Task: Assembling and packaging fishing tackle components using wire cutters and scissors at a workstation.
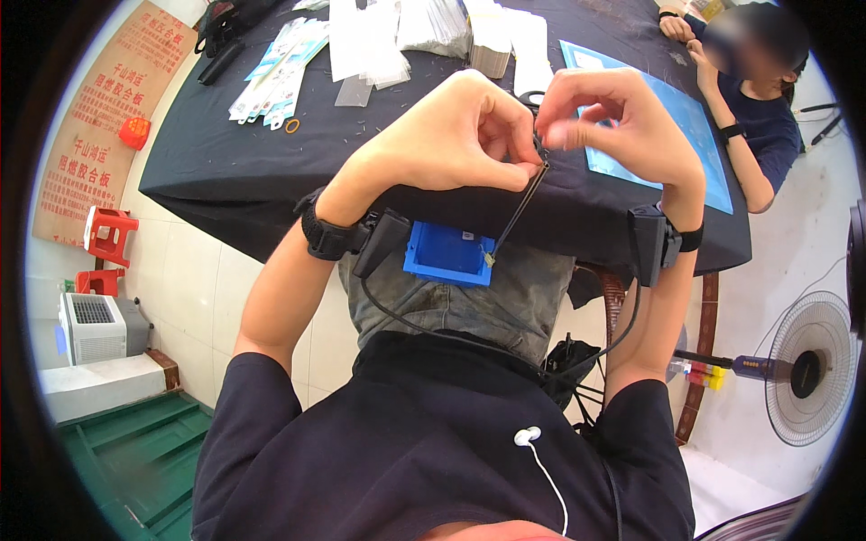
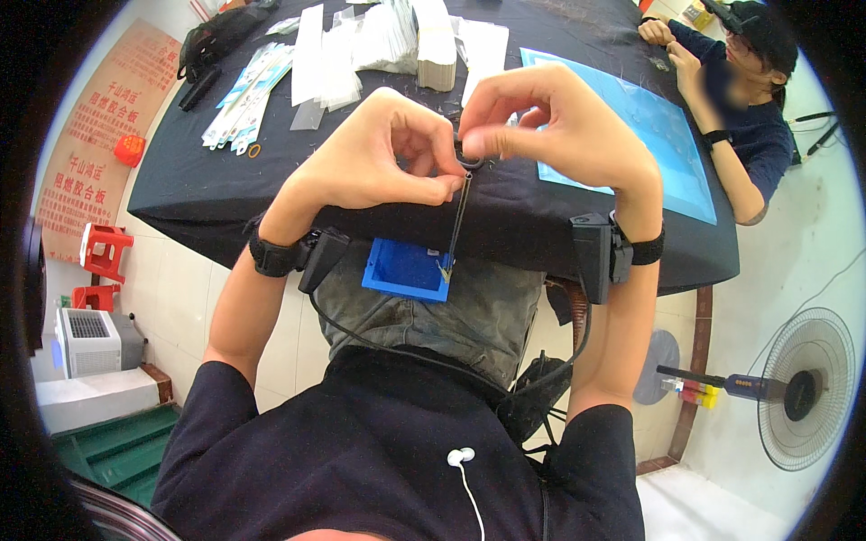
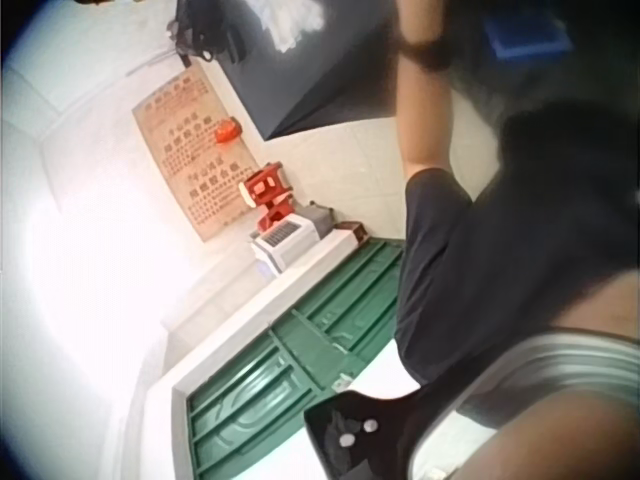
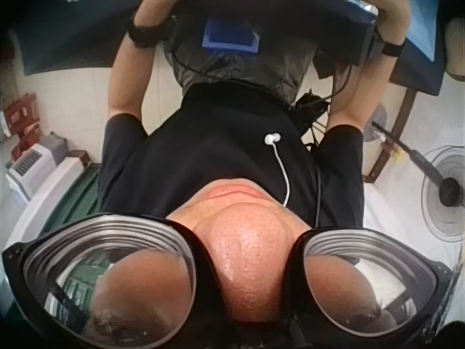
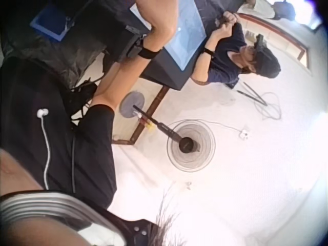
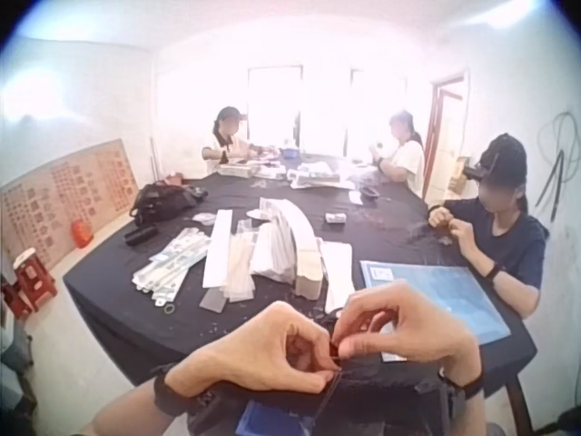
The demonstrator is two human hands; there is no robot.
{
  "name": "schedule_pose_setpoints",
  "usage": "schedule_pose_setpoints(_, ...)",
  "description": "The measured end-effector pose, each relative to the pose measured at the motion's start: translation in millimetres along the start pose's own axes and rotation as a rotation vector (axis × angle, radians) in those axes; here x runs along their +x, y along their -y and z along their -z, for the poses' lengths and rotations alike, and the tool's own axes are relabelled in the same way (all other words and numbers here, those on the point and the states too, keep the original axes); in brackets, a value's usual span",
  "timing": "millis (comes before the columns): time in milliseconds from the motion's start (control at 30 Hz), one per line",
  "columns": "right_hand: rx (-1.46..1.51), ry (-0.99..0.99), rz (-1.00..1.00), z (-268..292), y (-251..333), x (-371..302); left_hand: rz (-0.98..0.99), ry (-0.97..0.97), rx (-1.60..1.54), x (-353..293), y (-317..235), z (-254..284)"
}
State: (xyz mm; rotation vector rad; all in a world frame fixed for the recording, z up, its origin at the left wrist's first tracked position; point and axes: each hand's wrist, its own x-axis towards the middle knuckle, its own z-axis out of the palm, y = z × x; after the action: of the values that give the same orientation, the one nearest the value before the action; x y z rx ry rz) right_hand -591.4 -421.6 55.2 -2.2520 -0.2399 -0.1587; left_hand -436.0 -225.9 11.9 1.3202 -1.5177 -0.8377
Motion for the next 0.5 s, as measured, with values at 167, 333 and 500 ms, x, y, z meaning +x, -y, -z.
schedule_pose_setpoints(167,-0.391,-0.317,-0.06,-4.3,-28.9,6.8,0.061,0.042,0.031,-1.6,-2.7,5.6)
schedule_pose_setpoints(333,-0.438,-0.317,-0.166,-11.9,-52.0,12.8,0.021,0.031,0.036,-0.1,1.2,6.9)
schedule_pose_setpoints(500,-0.607,-0.383,-0.023,-19.7,-85.3,11.0,0.028,0.038,0.038,3.5,2.3,9.1)
